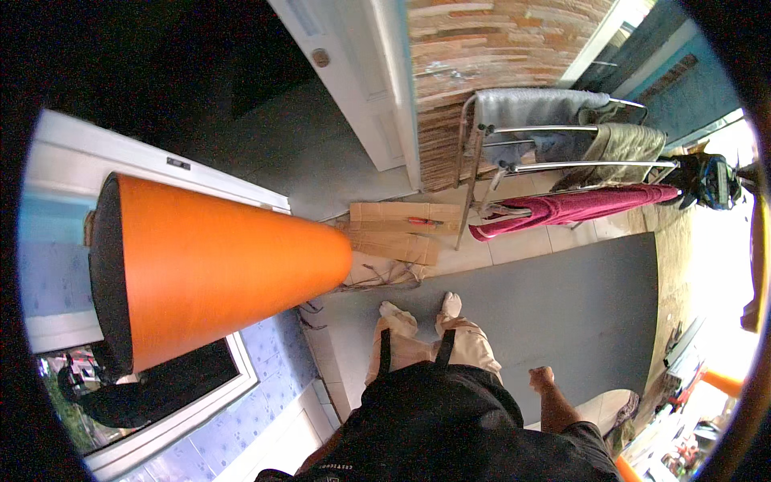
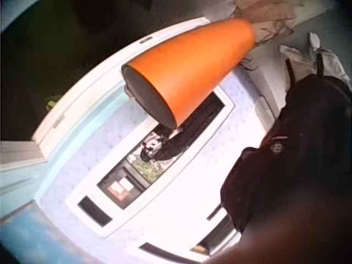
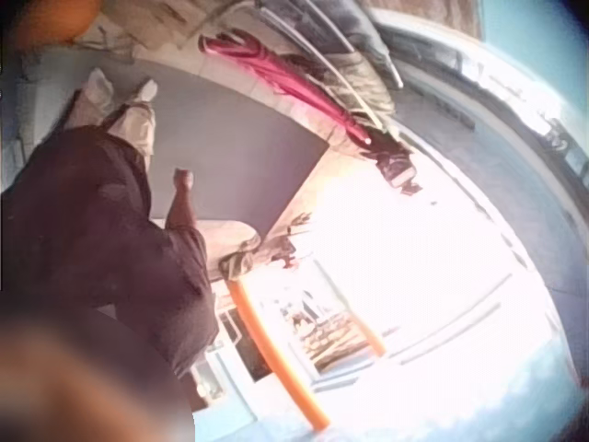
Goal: The person unrolls a large orange and black mat in a tiled room. They use a utility knife to cut the packaging, then unroll the mat and smooth it out on the floor.
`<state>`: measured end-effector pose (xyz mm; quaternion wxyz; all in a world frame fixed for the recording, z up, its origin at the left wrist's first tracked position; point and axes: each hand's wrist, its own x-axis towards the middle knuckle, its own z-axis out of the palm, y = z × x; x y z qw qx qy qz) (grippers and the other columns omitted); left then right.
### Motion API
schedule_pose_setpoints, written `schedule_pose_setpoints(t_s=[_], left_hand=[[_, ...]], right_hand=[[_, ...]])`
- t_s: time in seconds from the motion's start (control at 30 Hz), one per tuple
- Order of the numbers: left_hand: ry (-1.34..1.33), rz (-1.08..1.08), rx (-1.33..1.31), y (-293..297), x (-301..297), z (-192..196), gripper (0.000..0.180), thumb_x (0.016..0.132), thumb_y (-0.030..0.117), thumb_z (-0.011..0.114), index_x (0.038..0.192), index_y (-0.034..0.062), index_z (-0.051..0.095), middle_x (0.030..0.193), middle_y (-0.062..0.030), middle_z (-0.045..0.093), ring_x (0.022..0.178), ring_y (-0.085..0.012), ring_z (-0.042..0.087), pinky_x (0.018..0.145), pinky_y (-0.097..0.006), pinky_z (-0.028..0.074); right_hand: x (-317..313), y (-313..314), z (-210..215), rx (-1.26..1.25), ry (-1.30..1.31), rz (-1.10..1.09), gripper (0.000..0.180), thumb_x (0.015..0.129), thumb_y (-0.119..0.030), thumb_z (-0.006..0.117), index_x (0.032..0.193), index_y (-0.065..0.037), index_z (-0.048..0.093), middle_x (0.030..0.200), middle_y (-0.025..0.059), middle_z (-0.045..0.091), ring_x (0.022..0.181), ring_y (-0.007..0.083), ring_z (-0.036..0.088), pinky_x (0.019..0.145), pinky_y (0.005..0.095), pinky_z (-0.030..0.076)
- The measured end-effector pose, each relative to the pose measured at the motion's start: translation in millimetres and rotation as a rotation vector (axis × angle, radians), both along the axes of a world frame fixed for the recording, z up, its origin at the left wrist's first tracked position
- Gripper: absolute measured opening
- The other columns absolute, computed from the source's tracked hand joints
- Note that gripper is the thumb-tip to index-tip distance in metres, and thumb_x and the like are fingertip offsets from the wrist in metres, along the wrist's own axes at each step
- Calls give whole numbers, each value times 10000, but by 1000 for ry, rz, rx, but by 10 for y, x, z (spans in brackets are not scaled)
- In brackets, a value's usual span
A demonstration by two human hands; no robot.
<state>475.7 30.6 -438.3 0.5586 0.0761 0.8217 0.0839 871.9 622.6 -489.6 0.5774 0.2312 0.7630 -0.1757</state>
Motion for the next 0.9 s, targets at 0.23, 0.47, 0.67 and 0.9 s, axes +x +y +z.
schedule_pose_setpoints(t_s=[0.23, 0.47, 0.67, 0.9], left_hand=[[462, -16, 455, 944, -1149, 45, 253, 992, 240, 490, 998, 46, 653, 863, -179, 648, 844, -375, 637, 747, -459, 509], [105, 643, 231, 2242, -1505, -425, 687, 904, 466, 657, 1350, -39, 521, 1377, -278, 517, 1281, -403, 500, 1048, -468, 427], [585, 98, 110, 2372, -927, -765, 904, 762, 493, 767, 1441, 18, 406, 1428, -271, 446, 1343, -426, 400, 1121, -507, 333], [552, 170, 35, 2585, -1424, -698, 723, 793, 365, 769, 1372, 19, 508, 1350, -286, 521, 1230, -446, 525, 1055, -506, 440]], right_hand=[[-1490, 44, -798, 117, 330, 99, 192, 849, -214, 628, 1009, -142, 706, 991, 90, 733, 956, 283, 704, 762, 419, 581], [-4207, -151, -2554, -24, 834, 216, 158, 804, -193, 607, 916, -103, 674, 906, 107, 684, 890, 291, 677, 707, 451, 565], [-5990, 59, -4112, 11, 566, -750, 312, 859, -199, 591, 1151, -90, 571, 1140, 191, 600, 1086, 372, 575, 857, 505, 498], [-6966, 445, -5119, 312, 832, -281, 563, 874, -183, 582, 1401, -41, 445, 1375, 236, 484, 1199, 410, 496, 969, 563, 433]])
